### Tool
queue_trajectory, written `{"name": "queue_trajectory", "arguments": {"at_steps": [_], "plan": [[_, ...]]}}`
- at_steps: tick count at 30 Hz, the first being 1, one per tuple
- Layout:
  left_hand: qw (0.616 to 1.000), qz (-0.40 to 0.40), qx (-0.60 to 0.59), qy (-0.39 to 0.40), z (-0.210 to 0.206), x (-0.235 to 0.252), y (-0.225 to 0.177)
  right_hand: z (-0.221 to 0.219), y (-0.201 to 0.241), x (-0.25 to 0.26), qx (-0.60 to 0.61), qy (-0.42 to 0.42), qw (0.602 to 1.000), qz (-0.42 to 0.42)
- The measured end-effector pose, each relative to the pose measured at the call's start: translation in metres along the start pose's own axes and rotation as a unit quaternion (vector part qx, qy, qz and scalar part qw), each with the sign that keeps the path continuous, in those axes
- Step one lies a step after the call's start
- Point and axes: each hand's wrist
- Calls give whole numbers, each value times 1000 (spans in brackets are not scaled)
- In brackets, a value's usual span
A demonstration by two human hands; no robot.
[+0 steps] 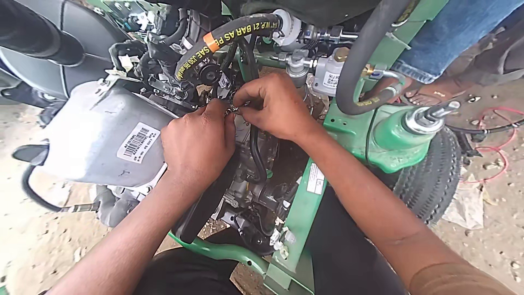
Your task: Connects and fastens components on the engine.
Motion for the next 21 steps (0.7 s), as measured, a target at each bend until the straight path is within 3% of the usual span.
{"name": "queue_trajectory", "arguments": {"at_steps": [21], "plan": [[1000,-4,-16,-12,-1,0,2,-6,-10,-2,-11,-37,999,15]]}}
Point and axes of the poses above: each hand's wrist, its own x-axis towards the middle knuckle, its own z-axis out of the back of the hand, y = z × x, and after that the axes turned 14 degrees about x, right-handed
